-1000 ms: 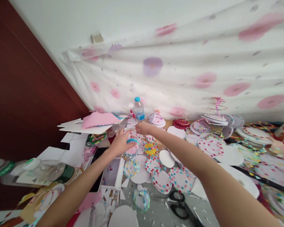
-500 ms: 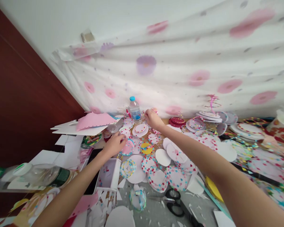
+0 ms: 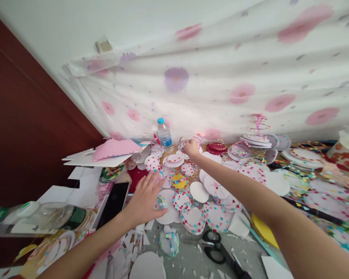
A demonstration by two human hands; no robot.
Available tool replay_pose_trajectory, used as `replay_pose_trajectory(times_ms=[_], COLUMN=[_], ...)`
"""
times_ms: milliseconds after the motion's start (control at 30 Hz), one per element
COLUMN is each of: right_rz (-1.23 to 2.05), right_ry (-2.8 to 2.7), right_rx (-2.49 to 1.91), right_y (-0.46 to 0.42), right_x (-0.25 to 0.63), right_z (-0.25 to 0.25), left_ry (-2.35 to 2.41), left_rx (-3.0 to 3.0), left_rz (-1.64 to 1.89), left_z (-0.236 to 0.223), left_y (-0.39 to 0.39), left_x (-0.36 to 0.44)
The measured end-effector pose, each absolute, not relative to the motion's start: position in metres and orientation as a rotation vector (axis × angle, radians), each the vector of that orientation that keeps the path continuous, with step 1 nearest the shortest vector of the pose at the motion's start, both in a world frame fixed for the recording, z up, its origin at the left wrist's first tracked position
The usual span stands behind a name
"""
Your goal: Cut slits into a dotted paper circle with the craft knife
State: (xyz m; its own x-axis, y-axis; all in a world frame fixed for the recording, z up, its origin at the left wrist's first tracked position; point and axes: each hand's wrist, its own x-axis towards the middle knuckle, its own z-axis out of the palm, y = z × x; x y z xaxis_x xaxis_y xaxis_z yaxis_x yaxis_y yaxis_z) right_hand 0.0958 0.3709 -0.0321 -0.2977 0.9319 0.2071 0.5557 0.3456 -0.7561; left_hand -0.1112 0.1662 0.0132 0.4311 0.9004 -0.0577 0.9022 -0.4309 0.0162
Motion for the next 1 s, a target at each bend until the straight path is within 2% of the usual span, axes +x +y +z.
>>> replay_pose_trajectory(times_ms=[200, 600, 1000], right_rz=[0.669, 0.573, 0.52], right_ry=[-2.12, -2.72, -2.738], right_rx=[-1.363, -1.051, -1.184], right_y=[0.355, 0.346, 0.351], right_x=[0.098, 0.094, 0.111], right_z=[-0.042, -0.044, -0.028], left_ry=[1.605, 1.51, 1.526], left_rx=[2.731, 2.72, 2.734], left_rz=[-0.178, -0.284, -0.355], left_z=[-0.004, -0.004, -0.007], left_y=[0.171, 0.169, 0.174], left_x=[-0.104, -0.102, -0.098])
